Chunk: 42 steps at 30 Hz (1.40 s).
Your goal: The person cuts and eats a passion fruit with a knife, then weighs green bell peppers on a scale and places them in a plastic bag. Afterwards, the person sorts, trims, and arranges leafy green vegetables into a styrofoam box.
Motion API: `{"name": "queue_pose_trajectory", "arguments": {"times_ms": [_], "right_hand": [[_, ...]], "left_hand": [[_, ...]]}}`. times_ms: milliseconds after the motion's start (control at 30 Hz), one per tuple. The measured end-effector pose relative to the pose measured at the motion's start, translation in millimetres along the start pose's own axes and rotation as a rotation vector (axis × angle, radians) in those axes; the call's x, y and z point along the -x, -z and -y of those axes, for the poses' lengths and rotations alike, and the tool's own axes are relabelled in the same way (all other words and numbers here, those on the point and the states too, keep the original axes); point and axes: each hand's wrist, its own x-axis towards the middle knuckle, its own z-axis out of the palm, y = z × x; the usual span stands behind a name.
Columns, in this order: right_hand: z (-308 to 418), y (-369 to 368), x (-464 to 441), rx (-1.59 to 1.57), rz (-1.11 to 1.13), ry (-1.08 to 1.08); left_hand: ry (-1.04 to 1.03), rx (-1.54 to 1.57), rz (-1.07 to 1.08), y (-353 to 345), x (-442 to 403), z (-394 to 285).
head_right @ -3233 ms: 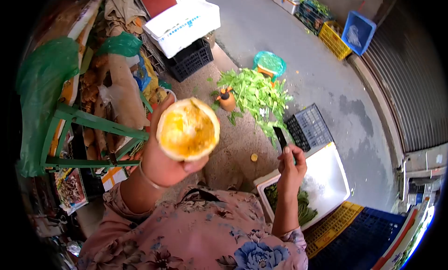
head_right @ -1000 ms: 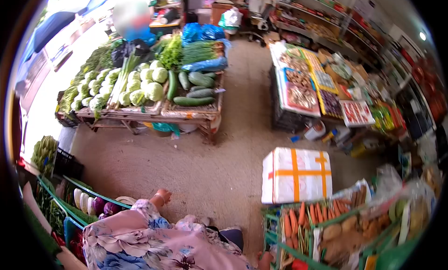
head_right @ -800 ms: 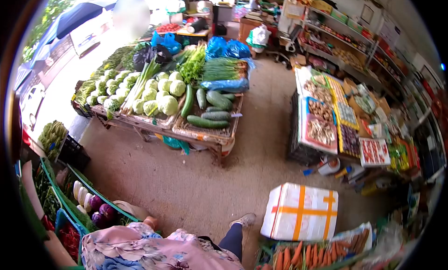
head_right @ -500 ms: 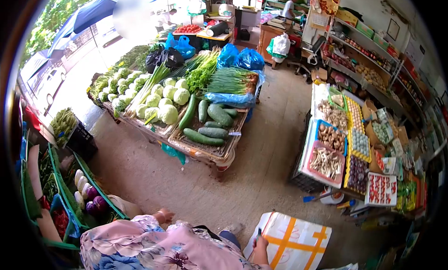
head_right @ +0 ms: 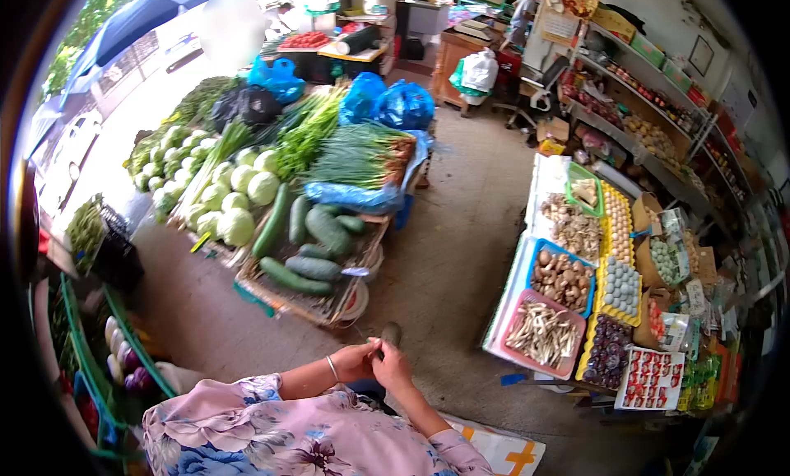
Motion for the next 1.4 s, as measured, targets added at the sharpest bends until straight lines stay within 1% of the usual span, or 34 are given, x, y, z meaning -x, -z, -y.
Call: {"name": "queue_pose_trajectory", "arguments": {"times_ms": [33,100,167,200,233,267,300,367,433,500,567,633,700,767,800,833,867,933,967,1033,1100,1167,1200,1233,1267,1333,1367,1400], "right_hand": [[5,16,-14,0.043,0.010,-0.021],[-13,43,-44,0.035,-0.027,-0.050],[-38,71,-77,-0.032,-0.109,0.051],[-18,97,-93,0.025,-0.141,-0.008],[-11,118,-108,0.010,-0.171,-0.046],[-5,139,-124,0.048,-0.208,-0.055],[-2,155,-141,0.074,-0.239,-0.053],[-23,176,-169,0.053,-0.310,-0.026],[-36,188,-193,-0.039,-0.447,-0.021],[-36,206,-214,-0.164,-0.464,-0.114],[-46,225,-239,-0.524,-0.445,-0.096],[-52,265,-260,-0.447,-0.405,-0.267],[-84,309,-286,-0.156,-0.364,-0.357],[-109,357,-320,0.245,-0.239,-0.497],[-129,372,-340,0.251,-0.215,-0.483],[-147,391,-368,0.397,-0.133,-0.466],[-163,413,-400,0.544,-0.058,-0.436],[-147,443,-479,0.521,0.056,-0.332],[-147,451,-520,0.502,0.104,-0.272],[-129,463,-601,0.466,0.093,-0.047],[-104,468,-671,0.454,0.159,0.077],[-72,468,-729,0.350,0.253,0.114],[-67,464,-757,0.261,0.338,0.105],[-68,460,-786,0.173,0.419,0.096],[-80,452,-813,0.187,0.429,0.097],[-126,437,-877,-0.176,0.623,-0.017],[-156,436,-905,-0.162,0.632,-0.024],[-196,435,-930,-0.104,0.588,-0.100]], "left_hand": [[0.019,-0.036,0.049,-5,-15,-12],[0.151,0.018,0.208,-8,-63,-34],[0.207,-0.055,0.239,-28,-104,-67],[0.213,-0.127,0.285,-41,-123,-86],[0.205,-0.195,0.333,-58,-142,-107],[0.206,-0.323,0.280,-94,-135,-138],[0.161,-0.357,0.291,-114,-143,-154],[0.150,-0.433,0.377,-132,-178,-179],[0.140,-0.509,0.342,-157,-198,-201],[0.174,-0.510,0.342,-170,-223,-221],[0.187,-0.550,0.301,-183,-242,-251],[0.107,-0.540,0.242,-192,-265,-290],[0.042,-0.510,0.179,-198,-293,-338],[-0.006,-0.470,0.113,-199,-317,-387],[-0.078,-0.455,0.060,-200,-331,-411],[-0.159,-0.431,0.008,-204,-344,-434],[-0.197,-0.354,-0.032,-207,-357,-455],[-0.258,-0.239,-0.136,-217,-374,-496],[-0.272,-0.222,-0.154,-223,-382,-512],[-0.320,-0.069,-0.251,-238,-399,-543],[-0.311,-0.023,-0.265,-242,-418,-564],[-0.305,0.072,-0.306,-241,-444,-583],[-0.303,0.138,-0.366,-246,-453,-594],[-0.311,0.151,-0.360,-242,-468,-606],[-0.301,0.195,-0.405,-231,-486,-613],[-0.260,0.300,-0.513,-234,-513,-644],[-0.252,0.357,-0.541,-237,-527,-661],[-0.246,0.407,-0.479,-229,-548,-679]]}}
